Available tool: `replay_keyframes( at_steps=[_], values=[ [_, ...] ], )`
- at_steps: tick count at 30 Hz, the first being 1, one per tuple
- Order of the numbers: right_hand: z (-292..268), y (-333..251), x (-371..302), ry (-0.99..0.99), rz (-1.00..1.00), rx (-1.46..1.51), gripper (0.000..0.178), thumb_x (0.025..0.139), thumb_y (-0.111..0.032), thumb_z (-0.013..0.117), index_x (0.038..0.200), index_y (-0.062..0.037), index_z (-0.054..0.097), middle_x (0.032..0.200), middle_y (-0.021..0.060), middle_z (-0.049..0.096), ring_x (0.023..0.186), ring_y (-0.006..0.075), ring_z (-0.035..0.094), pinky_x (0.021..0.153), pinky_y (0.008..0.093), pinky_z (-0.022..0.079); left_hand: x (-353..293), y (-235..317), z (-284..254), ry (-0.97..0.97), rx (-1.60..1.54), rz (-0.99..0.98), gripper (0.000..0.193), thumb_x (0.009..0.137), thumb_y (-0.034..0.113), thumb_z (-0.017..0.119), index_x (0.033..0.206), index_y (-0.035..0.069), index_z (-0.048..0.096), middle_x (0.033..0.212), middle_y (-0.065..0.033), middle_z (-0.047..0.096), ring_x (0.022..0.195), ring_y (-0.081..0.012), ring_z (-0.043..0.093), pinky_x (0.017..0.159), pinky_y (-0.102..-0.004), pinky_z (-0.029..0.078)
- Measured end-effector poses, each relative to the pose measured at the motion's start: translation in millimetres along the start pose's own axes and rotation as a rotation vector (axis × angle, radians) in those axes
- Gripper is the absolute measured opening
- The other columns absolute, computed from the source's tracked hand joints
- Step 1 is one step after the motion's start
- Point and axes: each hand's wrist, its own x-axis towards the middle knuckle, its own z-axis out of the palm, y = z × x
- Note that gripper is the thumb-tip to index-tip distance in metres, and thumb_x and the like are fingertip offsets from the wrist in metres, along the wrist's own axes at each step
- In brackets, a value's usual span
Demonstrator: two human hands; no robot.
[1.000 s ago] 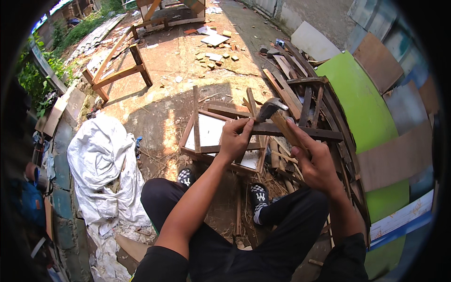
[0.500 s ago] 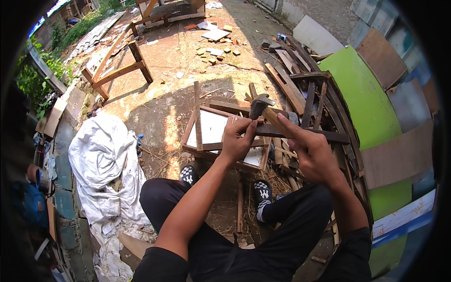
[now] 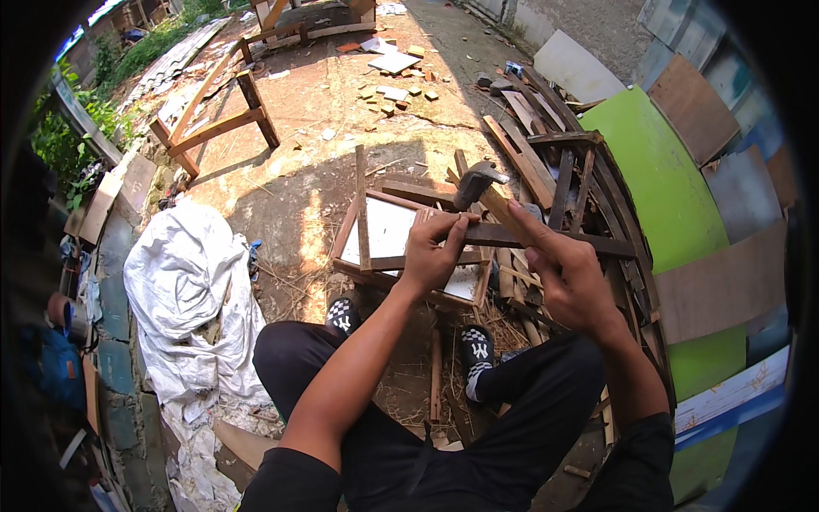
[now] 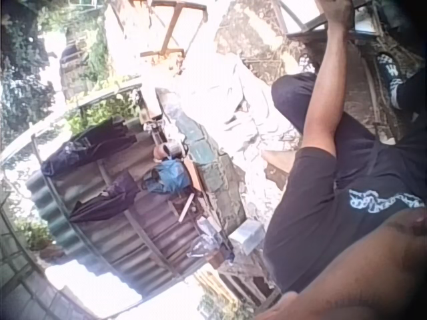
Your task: The person assembles a rectangular wooden frame by hand, using a hammer to drive nails into the joints. They repeatedly align the pieces, hammer them together, and inspect the frame from different angles.
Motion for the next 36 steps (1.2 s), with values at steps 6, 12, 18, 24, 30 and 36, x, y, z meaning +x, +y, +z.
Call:
replay_keyframes(
  at_steps=[6, 12, 18, 24, 30, 36],
  values=[
    [-3.0, 1.5, -0.6, -0.024, 0.024, -0.011, 0.060, 0.097, 0.006, 0.056, 0.153, -0.0150, 0.052, 0.125, 0.0276, 0.069, 0.111, 0.0270, 0.072, 0.093, 0.0358, 0.053, 0.4, 0.5, 0.9, -0.003, 0.011, 0.006, 0.025, 0.105, 0.019, 0.061, 0.111, 0.002, 0.078, 0.093, -0.0136, 0.077, 0.083, -0.0189, 0.072, 0.076, -0.0318, 0.054],
    [-8.0, -0.2, 3.7, -0.084, -0.014, -0.037, 0.058, 0.097, 0.007, 0.056, 0.152, -0.0117, 0.052, 0.126, 0.0273, 0.069, 0.113, 0.0294, 0.072, 0.095, 0.0356, 0.053, -0.5, 1.6, 0.4, -0.013, 0.022, -0.032, 0.024, 0.105, 0.018, 0.061, 0.111, 0.002, 0.077, 0.094, -0.0141, 0.077, 0.086, -0.0194, 0.072, 0.077, -0.0323, 0.054],
    [-4.4, -3.8, 4.8, 0.027, -0.096, 0.002, 0.063, 0.096, 0.006, 0.056, 0.155, -0.0177, 0.050, 0.120, 0.0293, 0.068, 0.108, 0.0435, 0.070, 0.089, 0.0434, 0.054, 1.0, 1.3, 0.4, -0.014, 0.027, -0.013, 0.024, 0.104, 0.018, 0.062, 0.110, 0.002, 0.078, 0.095, -0.0146, 0.077, 0.087, -0.0200, 0.073, 0.078, -0.0331, 0.055],
    [-17.3, -19.4, 10.0, -0.097, 0.044, -0.046, 0.062, 0.096, 0.007, 0.056, 0.154, -0.0132, 0.050, 0.123, 0.0284, 0.069, 0.107, 0.0298, 0.073, 0.093, 0.0360, 0.053, 0.7, 2.5, -2.0, -0.005, 0.033, 0.004, 0.022, 0.103, 0.016, 0.062, 0.111, 0.003, 0.078, 0.096, -0.0146, 0.077, 0.088, -0.0202, 0.074, 0.080, -0.0327, 0.055],
    [-13.6, -11.1, 8.4, -0.169, 0.024, -0.086, 0.065, 0.097, 0.004, 0.057, 0.156, -0.0199, 0.048, 0.112, 0.0289, 0.071, 0.098, 0.0419, 0.071, 0.086, 0.0444, 0.054, -2.2, 3.1, -1.3, -0.036, 0.013, -0.075, 0.025, 0.105, 0.017, 0.060, 0.113, 0.000, 0.077, 0.096, -0.0109, 0.076, 0.088, -0.0153, 0.068, 0.082, -0.0303, 0.052],
    [-6.1, -9.8, 6.4, 0.005, -0.114, -0.056, 0.065, 0.096, 0.004, 0.057, 0.156, -0.0190, 0.048, 0.106, 0.0275, 0.071, 0.096, 0.0424, 0.071, 0.084, 0.0473, 0.054, 1.6, 2.6, -0.6, -0.015, 0.030, 0.007, 0.023, 0.103, 0.016, 0.062, 0.111, 0.001, 0.077, 0.094, -0.0146, 0.077, 0.085, -0.0200, 0.073, 0.078, -0.0332, 0.055]
  ],
)
